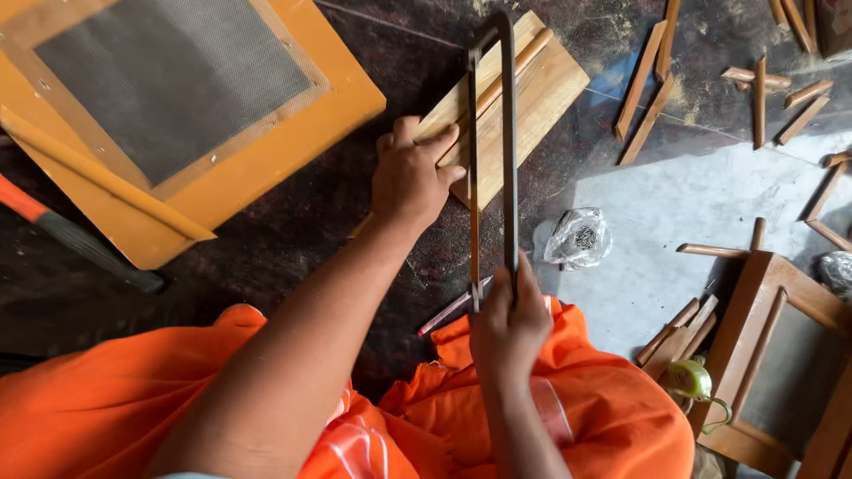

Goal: The person measures and marks a wooden frame with a pencil, cuts a wooden strip with a hand saw, and hammers nails into the frame to secure the mesh. The person uses a hammer, hand saw, and pencil to complete the assembly.

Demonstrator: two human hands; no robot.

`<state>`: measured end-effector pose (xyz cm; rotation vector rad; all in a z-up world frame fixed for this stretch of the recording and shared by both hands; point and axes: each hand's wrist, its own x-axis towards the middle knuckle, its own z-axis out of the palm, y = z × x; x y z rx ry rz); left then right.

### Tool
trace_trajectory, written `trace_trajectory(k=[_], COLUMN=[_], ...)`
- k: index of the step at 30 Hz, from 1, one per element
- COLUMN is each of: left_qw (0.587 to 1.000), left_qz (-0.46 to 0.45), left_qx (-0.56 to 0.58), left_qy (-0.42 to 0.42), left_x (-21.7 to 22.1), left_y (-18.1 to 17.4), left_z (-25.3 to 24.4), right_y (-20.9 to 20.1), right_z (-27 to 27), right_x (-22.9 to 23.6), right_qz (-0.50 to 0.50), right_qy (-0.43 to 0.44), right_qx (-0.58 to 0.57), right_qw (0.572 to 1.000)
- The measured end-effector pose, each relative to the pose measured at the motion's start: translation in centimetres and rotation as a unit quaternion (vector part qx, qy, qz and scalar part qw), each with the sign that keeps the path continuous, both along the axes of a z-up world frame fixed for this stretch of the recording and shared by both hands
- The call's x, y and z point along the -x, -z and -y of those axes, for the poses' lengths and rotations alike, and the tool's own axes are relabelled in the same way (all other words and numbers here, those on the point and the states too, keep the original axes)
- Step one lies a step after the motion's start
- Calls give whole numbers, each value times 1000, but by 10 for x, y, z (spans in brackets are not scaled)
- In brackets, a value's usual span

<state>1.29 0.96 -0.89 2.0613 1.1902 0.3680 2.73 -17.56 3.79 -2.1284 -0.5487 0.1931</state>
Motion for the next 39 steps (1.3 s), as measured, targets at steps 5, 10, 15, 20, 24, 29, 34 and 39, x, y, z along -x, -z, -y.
trace_trajectory(k=[5,10,15,20,24,29,34,39], left_qw=[1000,997,1000,997,999,999,999,1000], left_qz=[17,43,24,40,27,34,32,26], left_qx=[-22,-65,-18,-61,-37,-25,-24,0], left_qy=[-2,-15,3,0,-10,16,-12,-11], left_x=[5,2,8,-1,-3,4,0,-2], left_y=[11,-7,2,9,3,9,4,-4], left_z=[0,-3,-5,-6,-7,8,-3,-8], right_y=[20,-15,-49,-14,-10,12,26,-4], right_z=[-36,-47,-34,-75,-21,-3,-50,-5], right_x=[-27,-24,4,-42,-11,-13,-46,-6], right_qz=[28,-11,3,58,64,-6,34,36], right_qy=[-49,-57,-34,-67,-57,-39,-59,-32], right_qx=[-28,-21,-34,-22,-18,-35,-80,-22], right_qw=[998,998,999,996,996,999,994,999])
